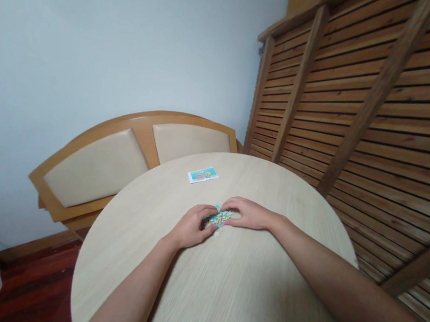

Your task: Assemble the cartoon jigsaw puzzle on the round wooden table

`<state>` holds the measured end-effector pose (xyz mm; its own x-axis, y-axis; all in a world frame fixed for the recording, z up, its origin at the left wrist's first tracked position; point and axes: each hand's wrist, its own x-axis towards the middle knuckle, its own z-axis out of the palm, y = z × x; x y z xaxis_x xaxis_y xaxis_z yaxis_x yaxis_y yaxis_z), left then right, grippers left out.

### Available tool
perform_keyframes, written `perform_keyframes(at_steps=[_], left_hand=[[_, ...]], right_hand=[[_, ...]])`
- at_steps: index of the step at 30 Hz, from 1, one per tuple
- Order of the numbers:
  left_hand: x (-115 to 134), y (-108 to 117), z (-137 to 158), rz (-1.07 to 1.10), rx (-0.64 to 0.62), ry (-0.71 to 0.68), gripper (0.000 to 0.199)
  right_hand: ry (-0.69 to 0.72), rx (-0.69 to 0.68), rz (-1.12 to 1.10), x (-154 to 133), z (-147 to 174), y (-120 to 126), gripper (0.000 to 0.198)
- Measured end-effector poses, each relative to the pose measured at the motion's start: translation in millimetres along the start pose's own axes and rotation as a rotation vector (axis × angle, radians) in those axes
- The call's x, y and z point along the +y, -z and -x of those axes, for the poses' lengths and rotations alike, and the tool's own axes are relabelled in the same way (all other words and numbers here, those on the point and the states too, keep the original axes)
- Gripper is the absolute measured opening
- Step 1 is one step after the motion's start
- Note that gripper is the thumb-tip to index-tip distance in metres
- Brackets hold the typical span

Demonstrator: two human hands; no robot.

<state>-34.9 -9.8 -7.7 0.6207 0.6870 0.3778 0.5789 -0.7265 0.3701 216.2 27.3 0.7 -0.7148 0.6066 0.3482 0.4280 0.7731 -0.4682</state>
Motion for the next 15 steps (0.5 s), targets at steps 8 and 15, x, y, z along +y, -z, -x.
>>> perform_keyframes(at_steps=[8,15], left_hand=[[5.1,-6.0,-5.6,-0.102,-0.018,0.013,0.03],[8.6,-4.5,-7.3,-0.125,-0.01,0.087,0.028]], right_hand=[[-0.099,-0.006,-0.001,3.6,4.3,6.1,0.025],[-0.134,-0.004,-0.029,1.5,5.3,7.8,0.018]])
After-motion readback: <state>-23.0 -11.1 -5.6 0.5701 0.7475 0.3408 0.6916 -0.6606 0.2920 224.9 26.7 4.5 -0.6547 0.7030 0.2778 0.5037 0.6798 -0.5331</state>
